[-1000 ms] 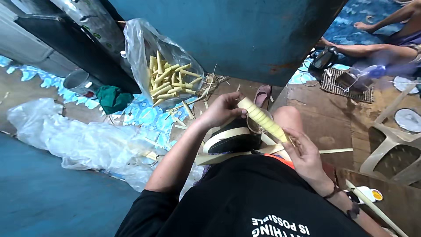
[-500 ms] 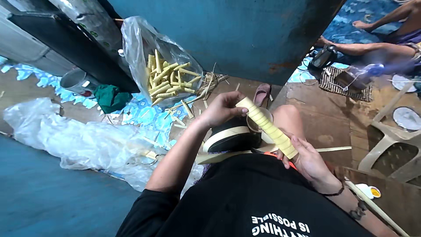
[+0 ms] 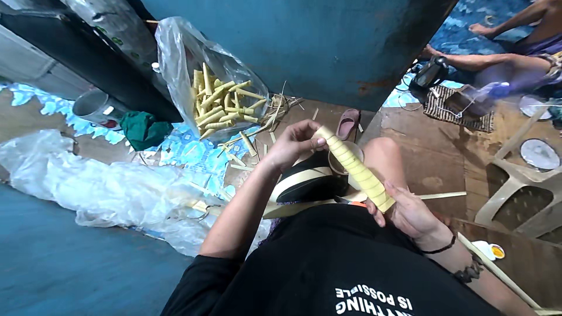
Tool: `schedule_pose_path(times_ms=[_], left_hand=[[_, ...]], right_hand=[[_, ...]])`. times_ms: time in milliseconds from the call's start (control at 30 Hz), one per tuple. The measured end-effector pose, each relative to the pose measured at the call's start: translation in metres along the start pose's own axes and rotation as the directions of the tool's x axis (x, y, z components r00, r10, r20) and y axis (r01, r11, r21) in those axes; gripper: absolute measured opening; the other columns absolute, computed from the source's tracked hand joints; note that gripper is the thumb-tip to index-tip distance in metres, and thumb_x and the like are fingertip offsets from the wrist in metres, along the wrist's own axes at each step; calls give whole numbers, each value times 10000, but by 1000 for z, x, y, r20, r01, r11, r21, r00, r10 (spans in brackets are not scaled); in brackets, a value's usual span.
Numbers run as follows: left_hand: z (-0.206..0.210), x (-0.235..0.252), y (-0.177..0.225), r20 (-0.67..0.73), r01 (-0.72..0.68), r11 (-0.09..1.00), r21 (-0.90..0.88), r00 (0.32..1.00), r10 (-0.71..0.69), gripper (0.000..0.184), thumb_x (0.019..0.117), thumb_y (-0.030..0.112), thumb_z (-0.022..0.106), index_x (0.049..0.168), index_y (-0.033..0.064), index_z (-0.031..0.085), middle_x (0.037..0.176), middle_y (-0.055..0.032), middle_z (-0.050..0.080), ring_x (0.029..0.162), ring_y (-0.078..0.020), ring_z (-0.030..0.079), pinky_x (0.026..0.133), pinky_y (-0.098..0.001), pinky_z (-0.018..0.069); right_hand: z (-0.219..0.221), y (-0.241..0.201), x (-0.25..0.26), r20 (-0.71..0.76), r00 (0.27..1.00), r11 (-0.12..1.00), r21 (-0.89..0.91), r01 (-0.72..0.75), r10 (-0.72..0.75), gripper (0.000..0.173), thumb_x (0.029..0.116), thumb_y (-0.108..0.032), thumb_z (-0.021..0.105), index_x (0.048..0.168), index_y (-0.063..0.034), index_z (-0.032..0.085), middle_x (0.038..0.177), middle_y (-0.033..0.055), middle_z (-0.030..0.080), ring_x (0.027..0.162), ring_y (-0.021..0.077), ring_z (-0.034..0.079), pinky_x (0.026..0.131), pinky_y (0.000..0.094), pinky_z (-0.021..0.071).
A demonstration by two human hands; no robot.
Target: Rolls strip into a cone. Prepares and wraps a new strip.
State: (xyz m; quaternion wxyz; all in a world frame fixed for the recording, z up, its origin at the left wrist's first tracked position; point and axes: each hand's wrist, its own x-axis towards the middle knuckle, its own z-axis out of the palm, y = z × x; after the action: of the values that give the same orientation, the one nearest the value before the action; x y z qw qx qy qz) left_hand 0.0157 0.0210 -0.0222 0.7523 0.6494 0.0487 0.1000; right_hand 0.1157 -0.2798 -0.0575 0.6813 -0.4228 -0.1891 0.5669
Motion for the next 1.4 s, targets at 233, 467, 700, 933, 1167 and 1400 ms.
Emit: schedule_pose_path(times_ms=[233,467,700,933,1167,1400], left_hand=[[5,8,-12,124,-87,980,-177,986,110,147,935,99,654,1040,196,620,1014,59,712,981,-70,672,896,-287,555],[6,5,-22,256,-21,965,-260,963,90,147,968,111,636,1066,206,583,958,40,690,842,-68,668,746,-248,573],[-42,-33,-7,-7,-164,972,-166,986,165,198,945,241,704,1084,366,641,1034,154,678,981,-44,647,933,-310,546],[-43,-44,-15,-42,-189,932,-309,982,185,207,925,205,740,1075,318,655,1024,105,694,967,-66,661,928,-312,554],[-37,-47,-11,-46,-156,925,-346,988,149,211,927,198,740,1088,313,668,1057,92,707,986,-67,667,918,-297,558],[-16,-47,-6,11,-152,900,-408,985,172,213,911,222,759,1085,309,673,1018,95,696,955,-69,663,895,-296,566]], right_hand=[[43,-29,31,303,932,980,-56,-192,200,626,1095,-528,150,1245,-133,611,794,8,752,691,130,751,647,313,656],[78,-25,91,-110,978,983,-3,-181,180,514,1114,-257,84,1033,-60,552,653,26,639,546,112,646,499,254,562],[-18,-53,140,-135,991,312,-942,-123,-18,303,1099,-219,471,1128,13,664,955,144,709,818,230,707,812,442,586],[-56,5,180,-222,960,-208,-960,-185,169,163,972,-80,639,1070,5,736,1039,241,707,1005,419,684,890,623,533],[-55,26,205,-344,870,-483,-863,-147,352,189,943,65,602,1114,81,681,1198,277,664,1172,465,624,965,625,499],[-67,7,195,-213,945,-207,-965,-163,249,205,978,-27,616,1156,28,702,1128,264,687,1105,438,651,984,614,485]])
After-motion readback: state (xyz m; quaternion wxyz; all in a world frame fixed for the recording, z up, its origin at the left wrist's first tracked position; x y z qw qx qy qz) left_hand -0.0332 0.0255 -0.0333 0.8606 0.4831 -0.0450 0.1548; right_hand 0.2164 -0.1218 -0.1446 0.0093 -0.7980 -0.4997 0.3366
